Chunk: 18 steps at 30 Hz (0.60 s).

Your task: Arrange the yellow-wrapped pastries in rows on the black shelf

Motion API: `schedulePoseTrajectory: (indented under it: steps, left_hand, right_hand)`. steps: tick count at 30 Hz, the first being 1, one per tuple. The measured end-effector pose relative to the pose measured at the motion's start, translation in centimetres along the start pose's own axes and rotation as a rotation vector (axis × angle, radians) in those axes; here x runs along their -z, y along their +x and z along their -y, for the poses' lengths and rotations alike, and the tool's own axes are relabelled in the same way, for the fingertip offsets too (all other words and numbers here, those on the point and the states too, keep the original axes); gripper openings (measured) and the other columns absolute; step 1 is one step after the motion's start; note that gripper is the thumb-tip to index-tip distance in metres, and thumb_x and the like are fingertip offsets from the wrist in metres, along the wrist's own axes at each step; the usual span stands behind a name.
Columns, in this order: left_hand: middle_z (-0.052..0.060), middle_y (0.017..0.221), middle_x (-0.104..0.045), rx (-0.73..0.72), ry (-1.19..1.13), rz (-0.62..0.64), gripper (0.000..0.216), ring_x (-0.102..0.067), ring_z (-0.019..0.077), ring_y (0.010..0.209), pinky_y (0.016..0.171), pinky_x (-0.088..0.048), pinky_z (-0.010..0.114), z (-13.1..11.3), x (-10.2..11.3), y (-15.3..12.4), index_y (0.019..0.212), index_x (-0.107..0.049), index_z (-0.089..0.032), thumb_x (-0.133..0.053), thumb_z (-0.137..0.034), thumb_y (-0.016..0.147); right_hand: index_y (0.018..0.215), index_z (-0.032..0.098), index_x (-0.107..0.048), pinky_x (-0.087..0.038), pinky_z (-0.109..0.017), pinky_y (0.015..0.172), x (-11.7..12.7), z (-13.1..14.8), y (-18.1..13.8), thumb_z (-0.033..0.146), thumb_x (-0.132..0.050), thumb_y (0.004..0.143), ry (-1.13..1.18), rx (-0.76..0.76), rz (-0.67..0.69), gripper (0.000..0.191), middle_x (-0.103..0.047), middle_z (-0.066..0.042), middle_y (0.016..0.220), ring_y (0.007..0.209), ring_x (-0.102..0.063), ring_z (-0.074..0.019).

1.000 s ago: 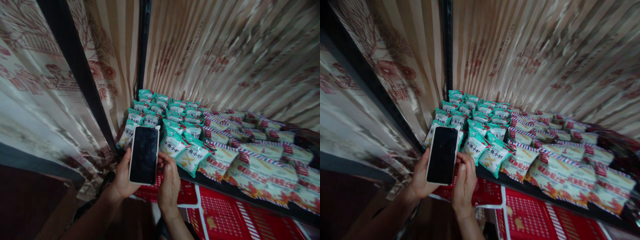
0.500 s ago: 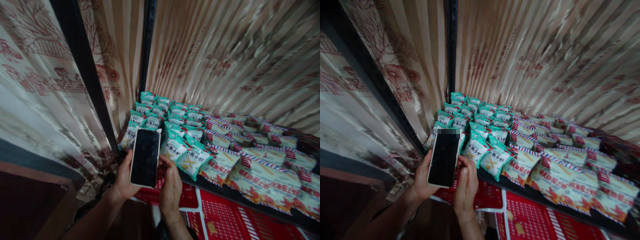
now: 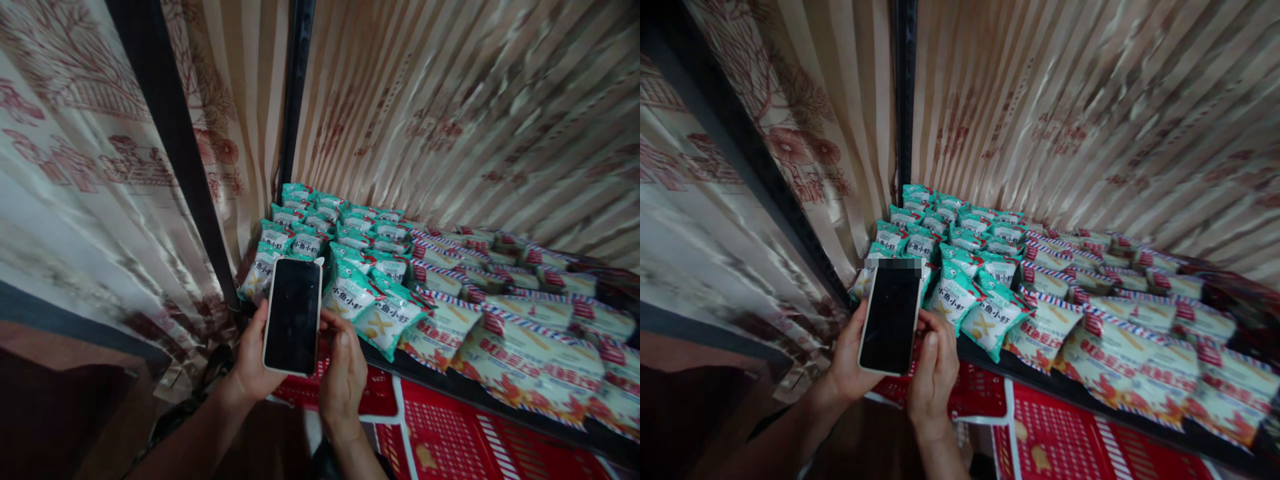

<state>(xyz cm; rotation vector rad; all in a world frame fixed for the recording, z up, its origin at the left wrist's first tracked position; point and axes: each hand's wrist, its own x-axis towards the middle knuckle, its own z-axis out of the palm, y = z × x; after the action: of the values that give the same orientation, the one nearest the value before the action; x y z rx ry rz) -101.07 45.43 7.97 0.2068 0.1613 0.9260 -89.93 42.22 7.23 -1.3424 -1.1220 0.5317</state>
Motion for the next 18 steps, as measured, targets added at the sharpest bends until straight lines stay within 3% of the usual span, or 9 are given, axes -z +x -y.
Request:
schedulePoseTrajectory:
  steps: [18]
  left_hand:
    - [0.016,0.097,-0.068,0.051,0.05,0.02,0.059,-0.06,0.0286,0.101,0.094,-0.039,0.041,0.01,0.06,0.76,0.102,-0.066,-0.006,-0.036,-0.055,0.086]
  right_hand:
    - [0.099,0.016,-0.061,-0.048,-0.033,0.064,0.56,-0.19,0.61,0.05,-0.027,0.088,0.007,-0.046,-0.017,0.05,-0.063,-0.009,0.09,0.079,-0.06,-0.0201]
